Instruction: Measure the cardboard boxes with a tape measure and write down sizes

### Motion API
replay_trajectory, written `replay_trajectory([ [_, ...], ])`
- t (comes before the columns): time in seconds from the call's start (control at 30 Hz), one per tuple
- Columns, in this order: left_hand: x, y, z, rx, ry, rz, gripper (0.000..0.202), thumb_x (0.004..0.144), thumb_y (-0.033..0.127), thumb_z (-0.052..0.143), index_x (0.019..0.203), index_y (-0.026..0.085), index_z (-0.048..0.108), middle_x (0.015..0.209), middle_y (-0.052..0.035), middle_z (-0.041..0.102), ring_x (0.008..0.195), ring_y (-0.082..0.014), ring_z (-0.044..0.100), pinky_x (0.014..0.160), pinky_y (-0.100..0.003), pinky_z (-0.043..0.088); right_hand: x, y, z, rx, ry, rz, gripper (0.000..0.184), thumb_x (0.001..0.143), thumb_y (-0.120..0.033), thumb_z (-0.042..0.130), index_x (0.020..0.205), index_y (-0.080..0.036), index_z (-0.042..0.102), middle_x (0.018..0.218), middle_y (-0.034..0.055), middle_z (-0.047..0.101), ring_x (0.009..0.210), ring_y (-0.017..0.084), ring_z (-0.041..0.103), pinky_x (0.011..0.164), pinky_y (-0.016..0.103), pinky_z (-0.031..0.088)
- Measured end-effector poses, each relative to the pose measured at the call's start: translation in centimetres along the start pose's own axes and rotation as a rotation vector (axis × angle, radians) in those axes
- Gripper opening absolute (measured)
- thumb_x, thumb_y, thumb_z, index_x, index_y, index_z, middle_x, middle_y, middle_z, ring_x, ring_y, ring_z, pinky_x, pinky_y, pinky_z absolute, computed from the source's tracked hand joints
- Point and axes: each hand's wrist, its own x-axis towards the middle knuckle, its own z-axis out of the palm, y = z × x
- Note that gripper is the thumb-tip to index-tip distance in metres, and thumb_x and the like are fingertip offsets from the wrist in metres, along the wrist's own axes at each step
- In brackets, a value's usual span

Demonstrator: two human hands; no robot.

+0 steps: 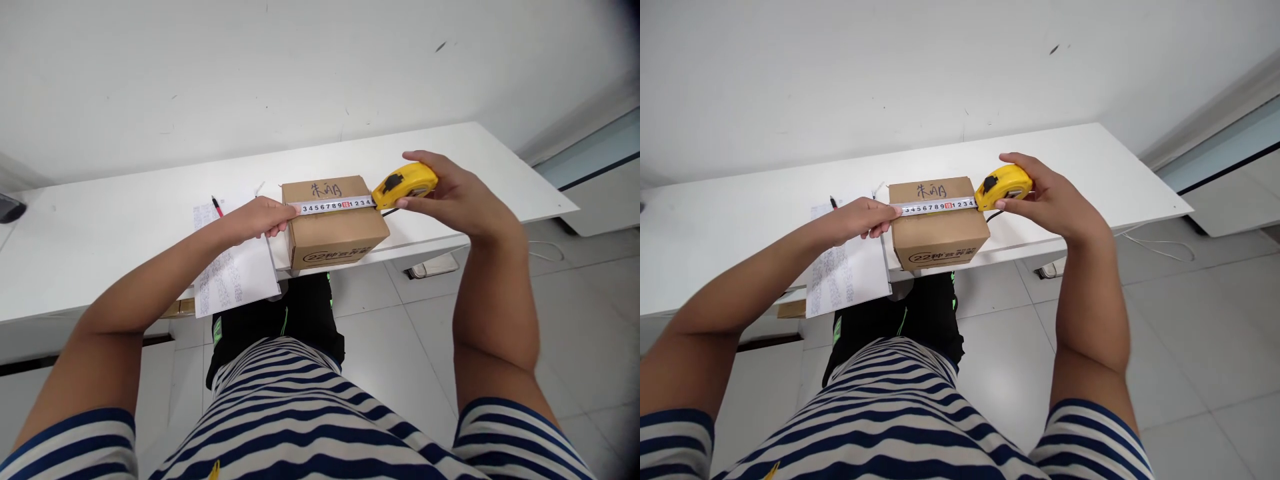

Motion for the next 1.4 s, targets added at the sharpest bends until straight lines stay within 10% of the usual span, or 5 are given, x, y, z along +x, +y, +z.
replay_trajectory([
  [1.0, 1.2, -2.3, -0.6, -0.080, -0.162, 0.077, 0.049, 0.100, 0.054, 0.051, 0.065, 0.021, 0.059, 0.063, -0.0017, 0.053, 0.058, -0.0134, 0.046, 0.066, -0.031, 0.042, -0.7, 0.4, -0.2, -0.147, 0.108, -0.003, 0.073, 0.073, -0.032, 0.093, 0.140, -0.037, 0.065, 0.139, 0.0026, 0.070, 0.105, 0.020, 0.072, 0.092, 0.037, 0.062],
  [1.23, -2.3, -3.0, -0.3, -0.136, 0.205, 0.183, 0.037, 0.100, 0.043, 0.050, 0.069, 0.022, 0.046, 0.068, 0.0011, 0.048, 0.060, -0.0112, 0.041, 0.060, -0.027, 0.039, -3.6, -3.9, 1.0, -0.392, 0.383, -0.422, 0.059, 0.078, -0.038, 0.090, 0.133, -0.037, 0.067, 0.125, 0.0090, 0.074, 0.118, 0.034, 0.070, 0.100, 0.052, 0.062],
  [1.4, -10.0, -3.2, 1.2, 0.084, -0.038, 0.370, 0.044, 0.103, 0.056, 0.047, 0.076, 0.022, 0.049, 0.061, 0.0043, 0.043, 0.053, -0.0102, 0.035, 0.051, -0.026, 0.029, -8.5, -6.0, 7.4, -0.124, 0.381, -0.827, 0.062, 0.080, -0.038, 0.087, 0.137, -0.044, 0.065, 0.119, 0.0039, 0.075, 0.110, 0.030, 0.078, 0.086, 0.050, 0.070],
])
